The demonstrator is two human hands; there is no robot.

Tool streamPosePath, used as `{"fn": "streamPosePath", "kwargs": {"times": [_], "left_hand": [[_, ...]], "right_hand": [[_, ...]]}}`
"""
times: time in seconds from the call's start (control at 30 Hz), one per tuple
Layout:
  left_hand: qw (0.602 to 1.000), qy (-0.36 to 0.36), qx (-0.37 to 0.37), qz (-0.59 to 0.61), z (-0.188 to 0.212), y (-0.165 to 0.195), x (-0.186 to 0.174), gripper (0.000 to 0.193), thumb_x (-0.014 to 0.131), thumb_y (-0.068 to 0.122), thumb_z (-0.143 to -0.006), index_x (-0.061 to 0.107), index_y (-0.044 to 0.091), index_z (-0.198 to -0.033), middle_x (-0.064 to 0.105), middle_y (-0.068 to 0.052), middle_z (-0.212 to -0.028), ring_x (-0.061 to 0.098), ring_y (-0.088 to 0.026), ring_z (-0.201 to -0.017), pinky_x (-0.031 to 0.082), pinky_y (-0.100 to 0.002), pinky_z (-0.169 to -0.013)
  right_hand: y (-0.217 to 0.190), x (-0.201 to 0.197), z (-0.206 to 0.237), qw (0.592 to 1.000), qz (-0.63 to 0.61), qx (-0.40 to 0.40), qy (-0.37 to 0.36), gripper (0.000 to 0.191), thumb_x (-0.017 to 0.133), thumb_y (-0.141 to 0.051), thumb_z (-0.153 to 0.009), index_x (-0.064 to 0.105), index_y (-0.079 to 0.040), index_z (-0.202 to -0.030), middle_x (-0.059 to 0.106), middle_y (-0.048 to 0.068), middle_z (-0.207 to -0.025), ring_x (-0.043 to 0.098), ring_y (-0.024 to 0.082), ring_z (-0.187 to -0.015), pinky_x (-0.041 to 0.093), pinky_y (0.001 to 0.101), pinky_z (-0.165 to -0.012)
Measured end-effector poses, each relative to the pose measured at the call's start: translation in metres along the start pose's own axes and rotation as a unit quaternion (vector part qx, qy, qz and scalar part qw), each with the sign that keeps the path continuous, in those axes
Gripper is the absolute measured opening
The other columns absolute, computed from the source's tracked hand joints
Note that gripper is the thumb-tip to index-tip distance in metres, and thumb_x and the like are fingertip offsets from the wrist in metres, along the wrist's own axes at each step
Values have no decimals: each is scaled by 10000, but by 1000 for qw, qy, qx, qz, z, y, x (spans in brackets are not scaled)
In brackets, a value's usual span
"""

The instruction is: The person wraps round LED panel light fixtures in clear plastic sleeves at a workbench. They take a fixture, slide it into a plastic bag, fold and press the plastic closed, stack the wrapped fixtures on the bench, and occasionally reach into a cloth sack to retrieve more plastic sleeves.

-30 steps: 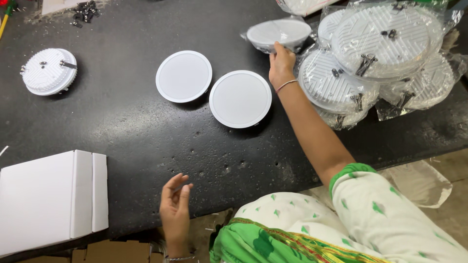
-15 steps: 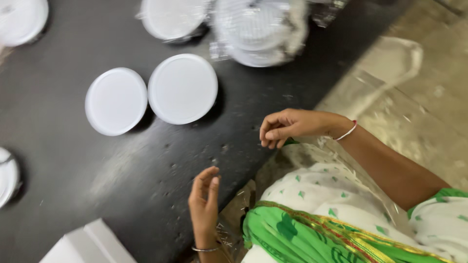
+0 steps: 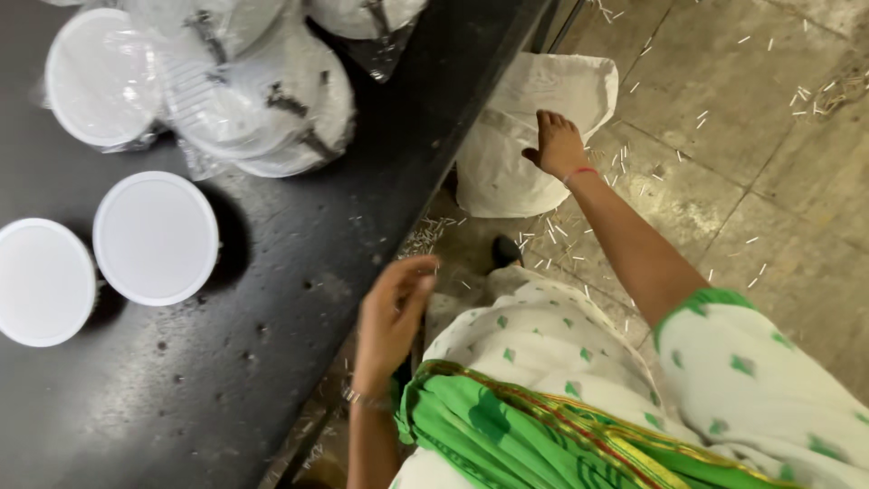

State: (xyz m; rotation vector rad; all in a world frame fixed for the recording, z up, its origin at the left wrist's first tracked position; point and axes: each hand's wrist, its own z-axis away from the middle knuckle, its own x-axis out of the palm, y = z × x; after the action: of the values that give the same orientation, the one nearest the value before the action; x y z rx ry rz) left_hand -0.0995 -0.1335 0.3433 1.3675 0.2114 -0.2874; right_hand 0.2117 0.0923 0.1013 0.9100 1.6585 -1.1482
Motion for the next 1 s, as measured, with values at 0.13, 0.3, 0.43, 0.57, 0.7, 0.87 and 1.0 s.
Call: {"fn": "streamPosePath", "kwargs": {"times": [0.13, 0.3, 0.43, 0.57, 0.7, 0.87, 1.0], "left_hand": [[989, -126, -39, 65, -65, -16, 97, 378, 635, 141, -999, 604, 90, -1371, 635, -101, -1369, 681, -207, -1163, 597, -325, -953], [995, -30, -88, -35, -153, -73, 166, 560, 684, 401, -912, 554, 211, -1423, 472, -124, -1550, 606, -307, -1252, 555, -419, -980], [985, 72, -12, -157, -222, -141, 205, 512, 829, 429, -908, 668, 240, -1356, 269, -334, -1602, 248, -478, -1512, 336, -519, -1186], [960, 1, -37, -276, -246, -188, 227, 491, 904, 330, -815, 710, 245, -1258, 478, -254, -1498, 243, -487, -1522, 273, -540, -1202], [972, -20, -62, -227, -244, -200, 254, 828, 653, -29, -714, 497, 198, -1494, 474, -263, -1509, 459, -440, -1395, 423, -436, -1143], [979, -150, 15, -136, -230, -144, 306, 977, 584, -87, -708, 327, 174, -1614, 458, -262, -1524, 480, -422, -1380, 441, -411, -1109], [972, -226, 37, -59, -204, -50, 302, 906, 564, -42, -759, 310, 148, -1607, 456, -207, -1582, 503, -365, -1408, 459, -394, -1053]], "right_hand": [[48, 17, 0, 984, 54, 58, -160, 687, 784, -406, -765, 546, -63, -1311, 684, 181, -1194, 611, 356, -1177, 353, 535, -1084], [75, 34, 88, 953, -17, 117, -278, 181, 613, -159, -878, 696, -173, -1038, 734, 147, -912, 711, 392, -866, 562, 508, -755], [96, 41, 175, 923, -33, 148, -353, 180, 553, -257, -979, 694, -175, -1053, 750, 152, -933, 717, 365, -905, 558, 523, -787], [117, 42, 238, 893, -125, 168, -399, 258, 612, -357, -936, 699, -164, -1084, 746, 163, -972, 705, 372, -910, 554, 508, -807], [134, 27, 261, 869, -195, 239, -387, 278, 624, -382, -937, 706, -165, -1089, 762, 127, -960, 706, 349, -916, 556, 491, -816], [168, 12, 214, 911, -187, 255, -265, 184, 598, -231, -952, 728, -152, -1055, 751, 134, -972, 704, 362, -915, 553, 484, -824], [213, 4, 143, 916, -106, 240, -302, 182, 638, -200, -924, 723, -157, -1079, 711, 126, -1145, 645, 338, -1101, 520, 473, -922]]}}
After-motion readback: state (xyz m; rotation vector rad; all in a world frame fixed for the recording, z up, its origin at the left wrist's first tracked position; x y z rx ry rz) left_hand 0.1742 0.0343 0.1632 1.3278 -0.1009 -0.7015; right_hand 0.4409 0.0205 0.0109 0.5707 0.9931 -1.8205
